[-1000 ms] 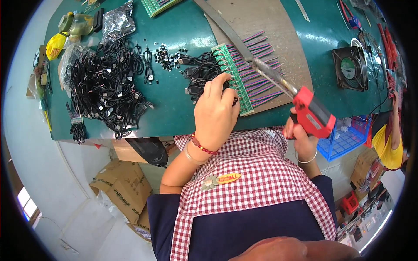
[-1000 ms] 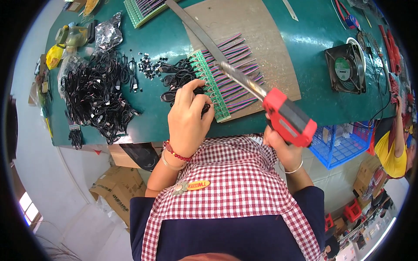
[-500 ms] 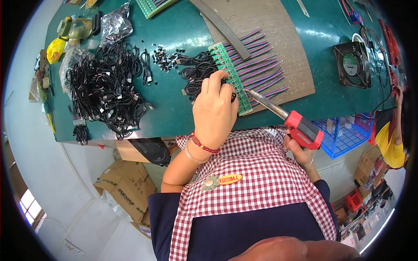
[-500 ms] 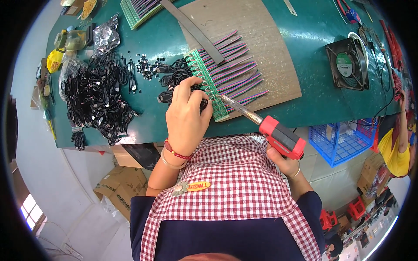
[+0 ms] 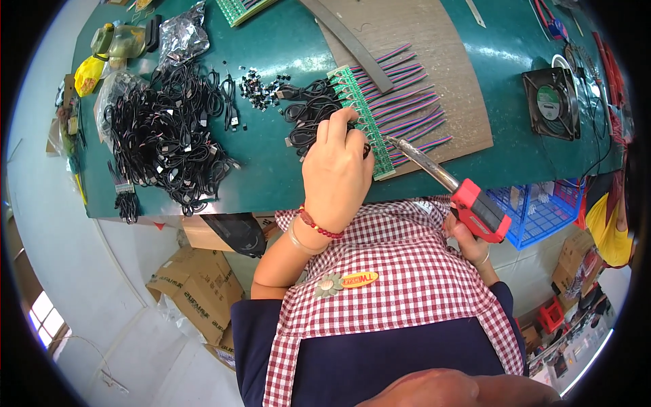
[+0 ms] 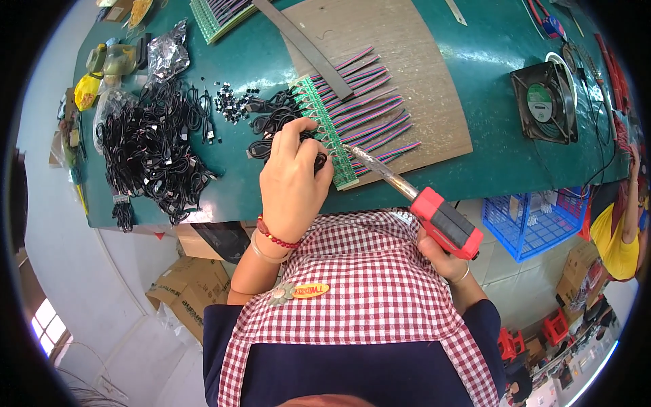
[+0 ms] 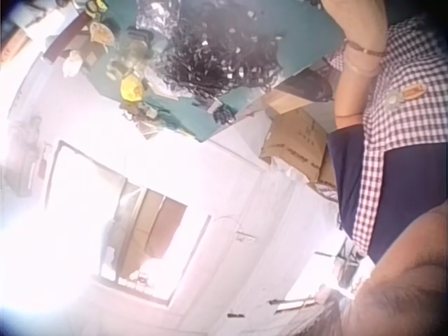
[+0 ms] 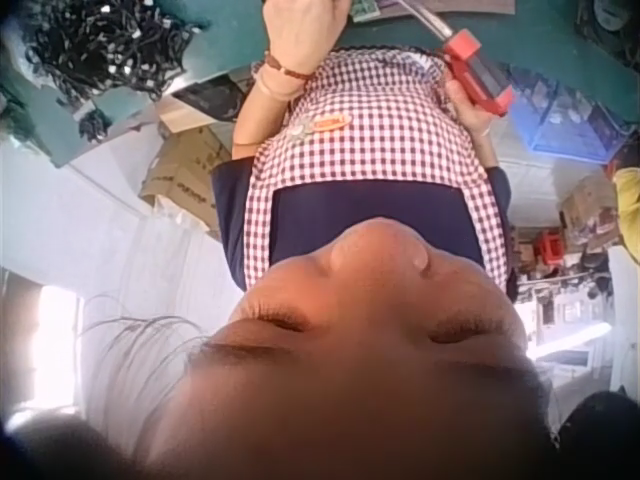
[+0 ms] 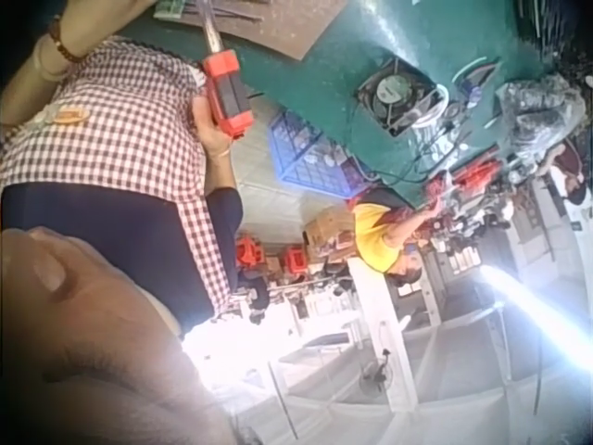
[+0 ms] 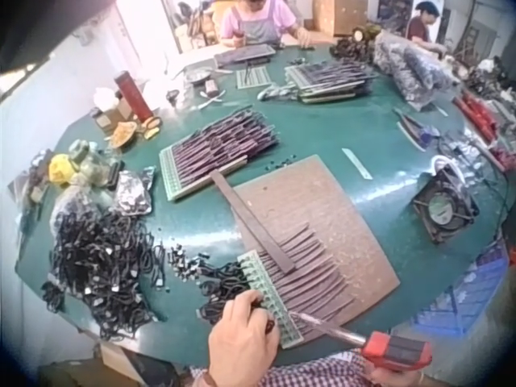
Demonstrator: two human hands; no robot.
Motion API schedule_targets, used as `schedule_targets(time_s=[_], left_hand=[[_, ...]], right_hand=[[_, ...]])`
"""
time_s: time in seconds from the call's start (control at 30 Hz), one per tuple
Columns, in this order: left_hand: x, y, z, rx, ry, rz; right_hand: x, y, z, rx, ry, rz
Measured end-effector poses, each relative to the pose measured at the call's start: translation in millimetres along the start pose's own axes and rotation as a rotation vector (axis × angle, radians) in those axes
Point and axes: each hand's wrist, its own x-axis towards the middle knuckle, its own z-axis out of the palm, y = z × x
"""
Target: The person solders individual black wires onto specific contact points of a green printed circuit board using a soldering gun.
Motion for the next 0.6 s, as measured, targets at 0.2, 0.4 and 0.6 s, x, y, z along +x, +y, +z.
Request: schedule_targets(time_s=[0.2, 0.4, 0.6], left_hand=[[1, 0, 0, 0.004, -0.007, 0.002], [2, 0, -1, 0.019, -0.018, 0.01], [7, 0, -4, 0.057, -0.073, 0.053]], right_hand=[[1, -1, 0, 0.034, -0.019, -0.005], [-3, 3, 0, -0.005, -0.006, 0.04], [-5, 10, 0, -0.011, -0.011, 0.046]])
